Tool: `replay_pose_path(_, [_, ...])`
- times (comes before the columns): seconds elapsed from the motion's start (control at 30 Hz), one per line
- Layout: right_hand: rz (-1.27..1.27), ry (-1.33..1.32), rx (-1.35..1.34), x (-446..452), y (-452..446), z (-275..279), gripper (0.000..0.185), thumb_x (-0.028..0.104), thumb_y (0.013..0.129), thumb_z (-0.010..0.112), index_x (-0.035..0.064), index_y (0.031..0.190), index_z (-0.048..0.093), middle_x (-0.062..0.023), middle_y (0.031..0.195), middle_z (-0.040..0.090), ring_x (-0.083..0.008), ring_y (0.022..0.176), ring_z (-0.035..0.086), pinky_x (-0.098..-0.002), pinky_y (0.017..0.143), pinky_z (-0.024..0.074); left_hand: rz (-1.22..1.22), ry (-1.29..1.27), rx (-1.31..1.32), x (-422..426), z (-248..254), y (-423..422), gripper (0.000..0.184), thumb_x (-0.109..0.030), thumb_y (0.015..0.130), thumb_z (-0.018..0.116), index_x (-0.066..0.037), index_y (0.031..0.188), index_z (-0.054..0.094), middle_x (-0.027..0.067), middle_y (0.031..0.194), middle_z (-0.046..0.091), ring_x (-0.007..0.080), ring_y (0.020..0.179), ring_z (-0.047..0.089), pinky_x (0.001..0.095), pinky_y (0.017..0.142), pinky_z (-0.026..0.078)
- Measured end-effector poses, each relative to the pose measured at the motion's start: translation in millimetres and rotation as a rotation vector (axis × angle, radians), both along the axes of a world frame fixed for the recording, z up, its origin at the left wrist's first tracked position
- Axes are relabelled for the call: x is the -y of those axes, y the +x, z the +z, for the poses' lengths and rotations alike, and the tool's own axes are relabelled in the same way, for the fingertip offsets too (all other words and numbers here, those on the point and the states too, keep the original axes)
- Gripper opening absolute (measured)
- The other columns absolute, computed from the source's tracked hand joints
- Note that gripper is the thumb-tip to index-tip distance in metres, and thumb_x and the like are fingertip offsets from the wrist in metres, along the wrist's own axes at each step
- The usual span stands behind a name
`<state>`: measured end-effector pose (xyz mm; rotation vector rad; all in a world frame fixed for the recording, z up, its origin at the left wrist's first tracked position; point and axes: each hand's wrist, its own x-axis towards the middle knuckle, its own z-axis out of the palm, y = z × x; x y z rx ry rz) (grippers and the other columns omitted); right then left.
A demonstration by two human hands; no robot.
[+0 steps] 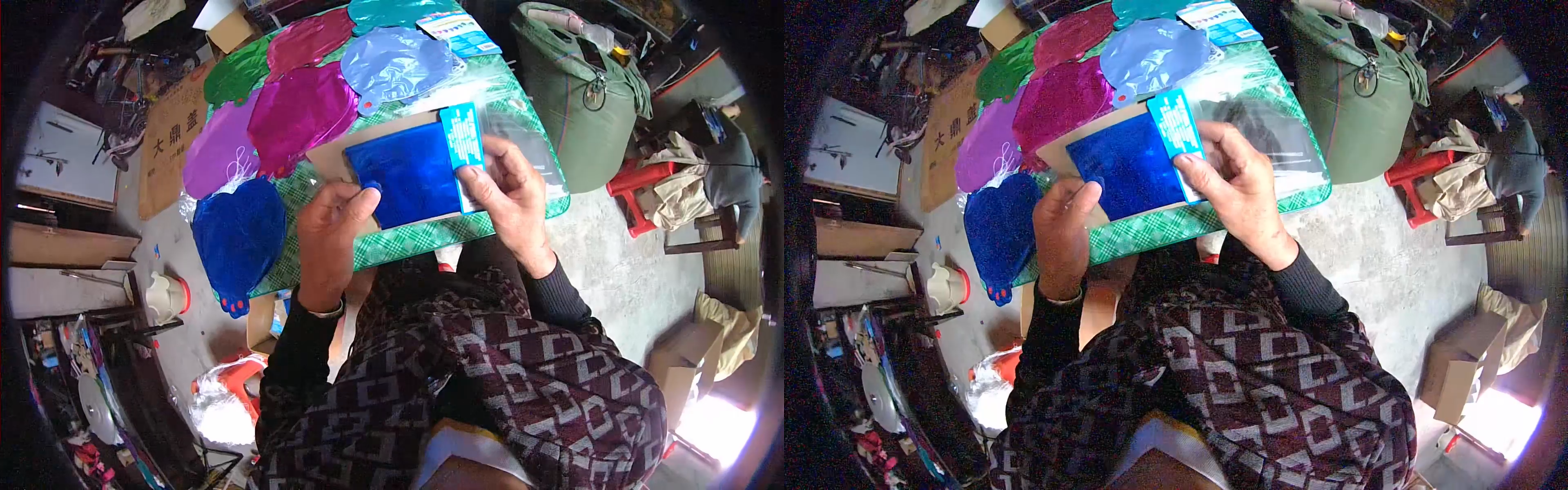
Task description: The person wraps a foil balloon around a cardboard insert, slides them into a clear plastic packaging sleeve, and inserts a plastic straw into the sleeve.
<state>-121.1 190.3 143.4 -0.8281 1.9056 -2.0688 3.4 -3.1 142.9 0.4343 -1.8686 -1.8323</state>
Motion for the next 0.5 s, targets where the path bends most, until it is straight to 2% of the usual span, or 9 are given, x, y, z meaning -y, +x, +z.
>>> replay_pose_path(0.13, [-0.006,-0.015,0.009,-1,0,0,0.031,0.001,0.094,0.068,-0.0014,0.124,0.06,-0.0004,0.089,0.066,-0.0036,0.07,0.053,-0.0152,0.063,0.0421,-0.017,0.04,0.029,-1,0,2,0.006,-0.008,0.092,0.07,-0.003,0.093,0.066,-0.0005,0.085,0.063,0.0083,0.075,0.051,0.0232,0.072,0.041])
replay_pose_path(0.3, [-0.005,-0.024,0.072,-2,0,2,0.025,0.002,0.094,0.069,-0.0011,0.118,0.062,0.0013,0.084,0.065,-0.0029,0.068,0.052,-0.0149,0.063,0.0417,-0.025,-0.077,-0.115,0,-14,-4,0.005,-0.008,0.092,0.069,-0.004,0.092,0.066,-0.0006,0.084,0.062,0.008,0.074,0.05,0.0226,0.071,0.039])
replay_pose_path(0.43, [0.008,-0.059,0.078,-3,0,4,0.02,0.002,0.094,0.069,-0.0004,0.113,0.064,0.0037,0.08,0.062,-0.0024,0.064,0.048,-0.015,0.061,0.0391,-0.012,0.134,-0.107,-7,-4,-5,0.004,-0.007,0.092,0.068,-0.004,0.091,0.065,-0.0009,0.082,0.062,0.0076,0.073,0.049,0.0226,0.069,0.038])
replay_pose_path(0.5, [0.011,-0.055,0.085,-5,-1,5,0.018,0.003,0.095,0.069,-0.0002,0.112,0.065,0.0039,0.079,0.061,-0.0024,0.064,0.047,-0.0152,0.061,0.0384,-0.01,0.121,-0.092,-8,-4,-5,0.004,-0.007,0.092,0.068,-0.004,0.091,0.065,-0.0009,0.082,0.062,0.0076,0.072,0.049,0.0225,0.069,0.038])
